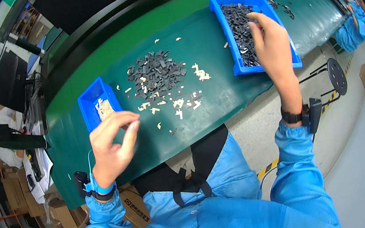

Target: Assembling small plastic and rubber components on a workbench in a factory setting.

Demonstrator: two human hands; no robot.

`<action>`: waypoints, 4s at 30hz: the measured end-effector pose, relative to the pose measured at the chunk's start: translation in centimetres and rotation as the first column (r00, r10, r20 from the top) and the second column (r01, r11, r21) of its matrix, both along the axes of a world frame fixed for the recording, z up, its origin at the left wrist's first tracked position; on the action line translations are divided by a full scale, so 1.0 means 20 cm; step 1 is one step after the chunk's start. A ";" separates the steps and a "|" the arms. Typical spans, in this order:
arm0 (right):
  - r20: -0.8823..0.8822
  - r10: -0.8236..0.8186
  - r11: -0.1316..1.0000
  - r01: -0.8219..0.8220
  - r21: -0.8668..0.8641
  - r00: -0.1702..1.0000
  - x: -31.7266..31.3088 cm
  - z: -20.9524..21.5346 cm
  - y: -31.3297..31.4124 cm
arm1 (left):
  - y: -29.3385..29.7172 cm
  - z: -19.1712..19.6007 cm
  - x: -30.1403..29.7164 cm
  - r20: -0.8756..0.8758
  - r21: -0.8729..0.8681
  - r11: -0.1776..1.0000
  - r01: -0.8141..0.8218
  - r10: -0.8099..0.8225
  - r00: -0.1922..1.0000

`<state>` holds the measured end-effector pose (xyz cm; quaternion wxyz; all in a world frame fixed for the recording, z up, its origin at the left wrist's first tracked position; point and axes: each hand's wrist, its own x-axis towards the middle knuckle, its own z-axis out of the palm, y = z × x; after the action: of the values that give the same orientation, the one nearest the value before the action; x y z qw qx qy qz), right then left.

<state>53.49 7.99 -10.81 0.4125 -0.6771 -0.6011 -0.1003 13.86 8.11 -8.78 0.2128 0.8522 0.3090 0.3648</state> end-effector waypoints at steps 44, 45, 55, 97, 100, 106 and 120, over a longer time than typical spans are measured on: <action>-0.537 0.113 0.894 -0.321 -0.312 0.836 -0.46 -0.39 0.02 | 0.41 -0.35 0.07 -0.085 0.348 0.936 -0.052 0.087 0.993; -0.570 0.120 0.930 -0.294 -0.223 0.813 -0.49 -0.40 0.00 | 0.40 -0.34 0.06 -0.089 0.333 0.941 -0.053 0.087 0.992; -0.249 0.489 0.756 -0.548 -0.358 0.836 -0.66 -0.24 -0.08 | 0.40 -0.36 0.05 -0.036 0.329 0.943 -0.052 0.068 0.997; -0.905 -0.180 0.354 -0.884 0.307 -0.386 -0.89 -0.11 0.11 | 0.41 -0.32 0.06 0.351 0.372 0.914 0.162 -0.300 0.887; -0.916 -0.115 0.413 -0.857 0.307 -0.383 -0.92 -0.11 0.10 | 0.36 -0.30 0.06 0.385 0.288 0.942 0.172 -0.278 0.880; -0.963 0.219 0.632 -0.729 0.264 -0.159 -1.01 -0.13 0.06 | 0.33 -0.31 0.07 0.513 0.066 0.992 0.109 -0.128 0.849; -0.759 0.457 0.746 -0.665 0.044 0.463 -0.96 -0.05 0.06 | 0.33 -0.33 0.09 0.478 0.123 0.992 0.012 -0.070 0.875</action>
<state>34.32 9.12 -11.82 0.5328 -0.4665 -0.5817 0.4001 15.66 14.80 -15.42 0.2409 0.7519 0.2064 0.5779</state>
